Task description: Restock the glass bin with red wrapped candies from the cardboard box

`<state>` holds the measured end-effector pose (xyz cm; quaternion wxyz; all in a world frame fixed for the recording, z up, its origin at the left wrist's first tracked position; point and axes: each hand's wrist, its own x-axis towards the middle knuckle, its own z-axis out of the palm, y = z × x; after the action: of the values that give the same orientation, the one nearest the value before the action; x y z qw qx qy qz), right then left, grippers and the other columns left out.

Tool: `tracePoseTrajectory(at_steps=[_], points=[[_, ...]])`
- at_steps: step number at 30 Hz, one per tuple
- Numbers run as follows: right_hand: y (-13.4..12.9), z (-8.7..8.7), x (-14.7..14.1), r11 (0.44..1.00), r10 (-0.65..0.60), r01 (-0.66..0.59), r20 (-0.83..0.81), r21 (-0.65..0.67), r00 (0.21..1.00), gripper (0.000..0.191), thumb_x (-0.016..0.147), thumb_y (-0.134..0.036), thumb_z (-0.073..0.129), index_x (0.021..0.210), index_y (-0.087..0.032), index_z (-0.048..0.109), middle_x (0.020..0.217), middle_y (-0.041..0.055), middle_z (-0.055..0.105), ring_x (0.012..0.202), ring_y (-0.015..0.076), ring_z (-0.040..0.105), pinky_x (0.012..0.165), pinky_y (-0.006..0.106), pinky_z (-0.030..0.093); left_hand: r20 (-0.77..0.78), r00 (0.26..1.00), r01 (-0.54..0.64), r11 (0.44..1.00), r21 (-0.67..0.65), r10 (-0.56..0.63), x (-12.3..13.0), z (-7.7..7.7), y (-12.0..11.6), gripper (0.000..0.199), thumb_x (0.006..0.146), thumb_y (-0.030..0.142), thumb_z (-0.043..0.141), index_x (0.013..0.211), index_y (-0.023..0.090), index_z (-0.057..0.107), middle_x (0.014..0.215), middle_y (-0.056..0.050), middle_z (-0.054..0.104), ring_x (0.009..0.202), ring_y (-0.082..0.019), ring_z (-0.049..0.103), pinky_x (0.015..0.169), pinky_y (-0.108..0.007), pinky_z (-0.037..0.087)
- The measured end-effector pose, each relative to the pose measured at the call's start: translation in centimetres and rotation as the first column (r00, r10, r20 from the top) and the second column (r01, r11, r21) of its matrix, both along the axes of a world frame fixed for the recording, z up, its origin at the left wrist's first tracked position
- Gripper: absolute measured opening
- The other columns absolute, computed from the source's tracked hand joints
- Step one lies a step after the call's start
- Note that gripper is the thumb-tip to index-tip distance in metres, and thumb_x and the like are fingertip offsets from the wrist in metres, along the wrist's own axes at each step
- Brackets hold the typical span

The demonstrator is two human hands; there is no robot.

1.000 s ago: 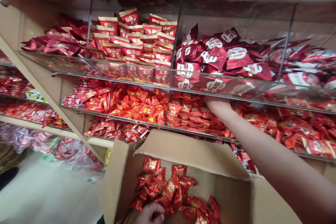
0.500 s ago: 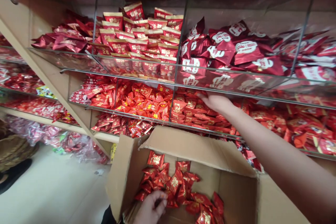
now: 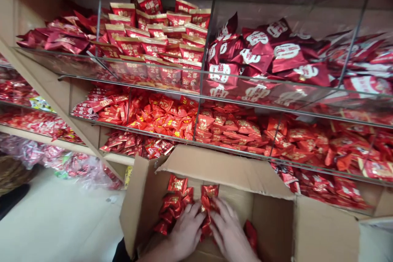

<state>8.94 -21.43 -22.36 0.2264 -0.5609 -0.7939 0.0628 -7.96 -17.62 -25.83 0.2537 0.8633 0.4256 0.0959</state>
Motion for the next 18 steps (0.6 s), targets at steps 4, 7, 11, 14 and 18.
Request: tracePoseTrajectory(at_steps=[4, 7, 11, 14, 18], points=[[1.6, -4.7, 0.8, 0.933, -0.359, 0.359, -0.062, -0.009, 0.931, 0.042, 0.074, -0.015, 0.045, 0.116, -0.012, 0.051, 0.122, 0.0204, 0.049, 0.108, 0.0336, 0.05, 0.08, 0.046, 0.046, 0.03, 0.999, -0.042, 0.998, -0.038, 0.043, 0.4, 0.0, 0.0, 0.056, 0.064, -0.002, 0.046, 0.112, 0.026, 0.052, 0.13, -0.003, 0.042, 0.115, -0.023, 0.041, 0.101, -0.039, 0.032], [1.9, -4.8, 1.0, 0.937, -0.348, 0.337, -0.18, -0.088, 0.92, 0.037, 0.079, -0.017, 0.042, 0.114, -0.016, 0.052, 0.098, 0.0128, 0.064, 0.089, 0.0273, 0.061, 0.073, 0.043, 0.048, 0.08, 0.995, -0.045, 0.994, -0.1, 0.053, 0.0, 0.1, 0.2, 0.052, 0.064, -0.001, 0.046, 0.107, 0.027, 0.056, 0.13, -0.003, 0.042, 0.117, -0.022, 0.04, 0.101, -0.038, 0.033], [1.0, -3.2, 1.1, 0.968, -0.249, 0.234, -0.378, -0.087, 0.892, 0.022, 0.081, -0.02, 0.042, 0.083, -0.022, 0.064, 0.074, 0.0045, 0.067, 0.069, 0.0216, 0.063, 0.065, 0.035, 0.049, 0.205, 0.969, -0.097, 0.974, -0.203, 0.139, -0.6, 1.0, -0.1, 0.055, 0.073, 0.006, 0.046, 0.123, 0.028, 0.043, 0.135, -0.005, 0.038, 0.124, -0.021, 0.034, 0.105, -0.039, 0.027], [0.1, -1.4, 0.8, 0.978, -0.194, 0.202, -0.614, -0.056, 0.765, 0.02, 0.081, -0.028, 0.046, 0.078, -0.023, 0.065, 0.071, 0.0037, 0.065, 0.066, 0.0193, 0.062, 0.061, 0.029, 0.049, 0.355, 0.907, -0.088, 0.926, -0.367, 0.227, -0.1, 2.6, -0.5, 0.063, 0.074, 0.019, 0.056, 0.131, 0.026, 0.031, 0.138, -0.008, 0.035, 0.125, -0.023, 0.031, 0.105, -0.04, 0.024], [-0.7, 2.0, -0.1, 0.946, -0.295, 0.263, -0.844, -0.19, 0.448, 0.017, 0.073, -0.037, 0.058, 0.075, -0.022, 0.067, 0.068, 0.0025, 0.066, 0.063, 0.0169, 0.062, 0.058, 0.023, 0.05, 0.513, 0.786, 0.129, 0.719, -0.683, 0.346, 1.9, 6.2, -0.6, 0.043, 0.072, 0.032, 0.062, 0.11, 0.015, 0.053, 0.098, -0.01, 0.064, 0.091, -0.022, 0.058, 0.08, -0.034, 0.046]])
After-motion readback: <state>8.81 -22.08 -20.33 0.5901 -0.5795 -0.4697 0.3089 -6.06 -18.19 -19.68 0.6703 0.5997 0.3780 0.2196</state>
